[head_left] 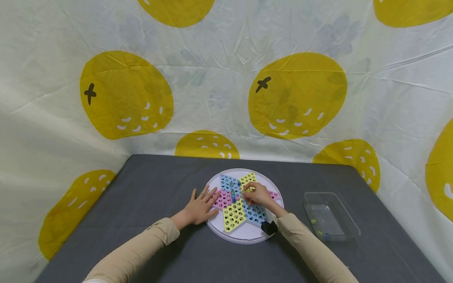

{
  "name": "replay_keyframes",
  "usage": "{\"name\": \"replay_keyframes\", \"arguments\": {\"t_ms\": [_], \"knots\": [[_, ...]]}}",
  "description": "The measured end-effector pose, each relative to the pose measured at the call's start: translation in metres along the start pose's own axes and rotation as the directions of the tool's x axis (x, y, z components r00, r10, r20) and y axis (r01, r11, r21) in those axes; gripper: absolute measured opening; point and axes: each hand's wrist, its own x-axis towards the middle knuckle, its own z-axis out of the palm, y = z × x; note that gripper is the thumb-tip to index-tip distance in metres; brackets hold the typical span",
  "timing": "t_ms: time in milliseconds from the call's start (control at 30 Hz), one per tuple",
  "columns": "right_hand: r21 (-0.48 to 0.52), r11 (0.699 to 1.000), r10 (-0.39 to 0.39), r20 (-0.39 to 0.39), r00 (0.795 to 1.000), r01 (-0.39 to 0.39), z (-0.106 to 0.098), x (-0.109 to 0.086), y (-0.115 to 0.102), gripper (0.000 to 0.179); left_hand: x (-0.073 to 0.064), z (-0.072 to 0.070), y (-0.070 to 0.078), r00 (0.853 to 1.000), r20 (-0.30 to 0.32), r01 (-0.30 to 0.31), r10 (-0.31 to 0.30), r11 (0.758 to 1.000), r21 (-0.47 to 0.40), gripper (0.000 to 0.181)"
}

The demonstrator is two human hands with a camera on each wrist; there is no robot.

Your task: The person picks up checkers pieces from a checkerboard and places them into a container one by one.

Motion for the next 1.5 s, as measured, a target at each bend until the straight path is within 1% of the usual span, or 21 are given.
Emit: {"name": "replay_keyframes", "arguments": {"t_ms": [200,333,433,600,700,967,1033,1133,1300,1500], "knots": [[-0.032,0.999,0.017,-0.012,1.0,-0.018,-0.006,-0.009,0.002,0.016,0.0,0.002,-0.002,1.0,0.005,0.004,-0.004,1.0,0.008,0.062],[-0.055,0.998,0.021,-0.017,1.0,-0.021,-0.009,-0.012,0.005,0.013,0.0,0.003,-0.003,1.0,-0.003,-0.005,0.005,1.0,-0.007,0.062],[-0.07,0.997,0.023,-0.009,1.0,-0.024,-0.011,-0.015,0.005,0.013,0.0,0.003,-0.003,1.0,-0.009,-0.013,0.013,1.0,-0.018,0.062],[-0.069,0.997,0.036,0.013,0.999,-0.035,-0.013,-0.021,0.003,0.014,0.0,0.004,-0.003,1.0,0.007,-0.007,0.007,1.0,-0.02,0.063],[-0.07,0.997,0.044,0.017,0.999,-0.042,-0.015,-0.026,0.001,0.015,0.0,0.002,-0.002,1.0,0.015,-0.001,0.001,1.0,-0.017,0.063],[-0.091,0.995,0.029,0.025,0.999,-0.026,-0.021,-0.037,-0.004,0.016,0.0,0.0,-0.002,1.0,-0.001,-0.004,0.004,1.0,-0.007,0.062],[-0.097,0.995,0.012,0.037,0.999,-0.009,-0.023,-0.04,-0.004,0.016,0.001,0.0,-0.002,1.0,-0.005,-0.004,0.004,1.0,-0.004,0.062],[-0.081,0.997,-0.002,0.051,0.999,0.007,-0.026,-0.045,-0.004,0.015,0.0,0.0,-0.002,1.0,-0.002,0.0,0.0,1.0,0.002,0.062],[-0.071,0.997,-0.023,0.077,0.997,0.029,-0.032,-0.052,-0.003,0.013,0.0,-0.001,-0.001,1.0,-0.004,-0.002,0.002,1.0,-0.017,0.062],[-0.109,0.992,-0.06,0.083,0.995,0.069,-0.04,-0.059,-0.005,0.013,-0.001,-0.002,0.0,1.0,-0.001,-0.003,0.003,1.0,-0.024,0.061]]}}
